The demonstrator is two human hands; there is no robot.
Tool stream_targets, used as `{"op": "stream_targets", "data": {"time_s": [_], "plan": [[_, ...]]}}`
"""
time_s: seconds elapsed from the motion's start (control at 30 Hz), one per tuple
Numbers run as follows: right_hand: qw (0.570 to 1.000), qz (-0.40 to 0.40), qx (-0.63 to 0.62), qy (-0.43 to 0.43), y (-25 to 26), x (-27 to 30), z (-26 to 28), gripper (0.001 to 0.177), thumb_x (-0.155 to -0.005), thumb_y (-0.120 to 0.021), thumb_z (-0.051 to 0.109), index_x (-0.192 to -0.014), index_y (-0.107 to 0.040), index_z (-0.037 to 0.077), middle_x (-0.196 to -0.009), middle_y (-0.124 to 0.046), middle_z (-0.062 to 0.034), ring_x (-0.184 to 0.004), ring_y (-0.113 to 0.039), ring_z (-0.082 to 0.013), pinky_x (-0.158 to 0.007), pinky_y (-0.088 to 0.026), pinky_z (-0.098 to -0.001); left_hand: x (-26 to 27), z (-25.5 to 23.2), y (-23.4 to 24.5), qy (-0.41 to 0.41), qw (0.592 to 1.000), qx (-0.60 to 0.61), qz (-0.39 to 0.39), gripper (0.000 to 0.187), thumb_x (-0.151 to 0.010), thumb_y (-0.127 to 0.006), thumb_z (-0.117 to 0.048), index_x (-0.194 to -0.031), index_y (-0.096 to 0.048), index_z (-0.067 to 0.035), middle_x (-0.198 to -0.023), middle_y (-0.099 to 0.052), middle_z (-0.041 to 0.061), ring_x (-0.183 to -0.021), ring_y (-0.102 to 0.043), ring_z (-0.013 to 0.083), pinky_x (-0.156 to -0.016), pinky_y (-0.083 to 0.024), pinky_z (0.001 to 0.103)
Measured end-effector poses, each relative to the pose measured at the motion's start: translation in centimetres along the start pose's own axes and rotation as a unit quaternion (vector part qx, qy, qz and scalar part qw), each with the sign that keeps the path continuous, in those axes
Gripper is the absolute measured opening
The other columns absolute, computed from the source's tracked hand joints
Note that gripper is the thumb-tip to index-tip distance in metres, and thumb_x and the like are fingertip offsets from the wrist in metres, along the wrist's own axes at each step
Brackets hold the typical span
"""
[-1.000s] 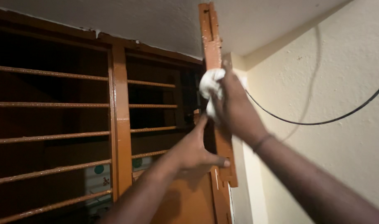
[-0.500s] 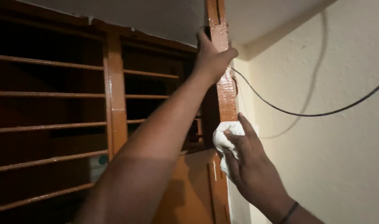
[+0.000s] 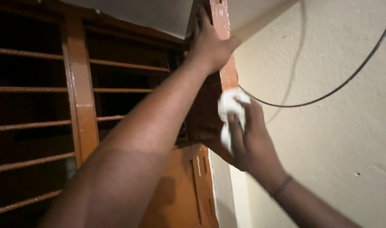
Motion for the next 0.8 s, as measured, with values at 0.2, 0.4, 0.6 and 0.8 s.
{"op": "stream_targets", "data": {"time_s": [0.2, 0.4, 0.6, 0.8], "plan": [[0.977, 0.072, -0.083, -0.180, 1.0, 3.6, 0.0, 0.044, -0.102, -0.046, 0.029, -0.138, -0.037, 0.005, -0.130, -0.060, -0.0200, -0.088, -0.077, -0.0309, -0.077, -0.062, -0.0419, -0.4, 0.2, -1.4, -0.018, 0.999, 0.004, -0.027, 0.129, -0.081, -0.079, -0.054, -0.161, 0.011, -0.009, -0.173, -0.003, 0.015, -0.156, -0.018, 0.0425, -0.117, -0.018, 0.075], [0.996, -0.007, -0.040, -0.082, 1.6, -6.2, -3.6, 0.038, -0.115, -0.040, 0.031, -0.140, -0.031, 0.004, -0.112, -0.067, -0.0216, -0.095, -0.074, -0.0308, -0.078, -0.059, -0.0415, -0.5, -1.7, -3.4, 0.000, 0.999, 0.033, -0.016, 0.127, -0.081, -0.078, -0.050, -0.160, 0.013, -0.012, -0.173, 0.005, 0.011, -0.155, -0.016, 0.0438, -0.116, -0.013, 0.076], [0.975, 0.017, -0.056, -0.215, 2.1, 1.0, -1.8, 0.043, -0.107, -0.041, 0.032, -0.140, -0.031, 0.007, -0.097, -0.066, -0.0203, -0.073, -0.070, -0.0314, -0.064, -0.057, -0.0438, 0.0, -2.8, -3.2, 0.016, 1.000, 0.004, -0.004, 0.123, -0.084, -0.076, -0.051, -0.161, 0.013, -0.013, -0.174, 0.003, 0.010, -0.153, -0.016, 0.0499, -0.118, -0.013, 0.074], [0.974, 0.014, -0.043, -0.224, 2.4, 2.7, -2.0, 0.047, -0.104, -0.043, 0.034, -0.141, -0.029, 0.007, -0.103, -0.066, -0.0185, -0.082, -0.072, -0.0262, -0.069, -0.059, -0.0418, -1.7, -1.8, -5.7, -0.006, 0.999, 0.003, -0.046, 0.125, -0.085, -0.079, -0.049, -0.158, 0.012, -0.006, -0.168, -0.003, 0.024, -0.155, -0.010, 0.0505, -0.124, -0.014, 0.062]]}}
Point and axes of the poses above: each hand's wrist, its own x-axis away from the middle knuckle, its own y-axis out of the back of the hand, z = x × y, the point moved 2 cm from there along -x, towards the middle knuckle
